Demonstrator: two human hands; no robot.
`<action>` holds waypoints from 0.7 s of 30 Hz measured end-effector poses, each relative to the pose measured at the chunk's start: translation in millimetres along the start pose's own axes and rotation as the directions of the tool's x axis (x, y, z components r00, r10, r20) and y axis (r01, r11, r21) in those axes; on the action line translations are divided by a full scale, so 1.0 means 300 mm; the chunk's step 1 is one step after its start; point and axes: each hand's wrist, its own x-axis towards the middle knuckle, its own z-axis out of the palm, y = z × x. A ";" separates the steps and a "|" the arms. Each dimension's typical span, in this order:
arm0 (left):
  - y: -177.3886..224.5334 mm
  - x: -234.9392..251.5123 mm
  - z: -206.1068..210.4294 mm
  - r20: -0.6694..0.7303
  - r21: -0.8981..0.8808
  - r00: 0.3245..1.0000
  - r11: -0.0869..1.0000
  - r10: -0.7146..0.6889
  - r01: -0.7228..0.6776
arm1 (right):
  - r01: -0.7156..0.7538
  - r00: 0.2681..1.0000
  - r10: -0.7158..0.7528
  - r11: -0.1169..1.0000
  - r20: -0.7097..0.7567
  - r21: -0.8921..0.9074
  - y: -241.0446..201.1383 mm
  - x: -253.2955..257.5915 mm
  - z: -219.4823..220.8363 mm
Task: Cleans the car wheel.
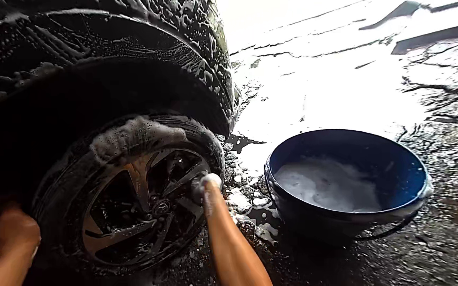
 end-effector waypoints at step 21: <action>-0.065 0.031 0.008 -0.009 -0.097 0.999 0.994 0.048 -0.048 | 0.744 0.632 -0.684 0.405 0.364 -0.531 0.578 -0.050 0.132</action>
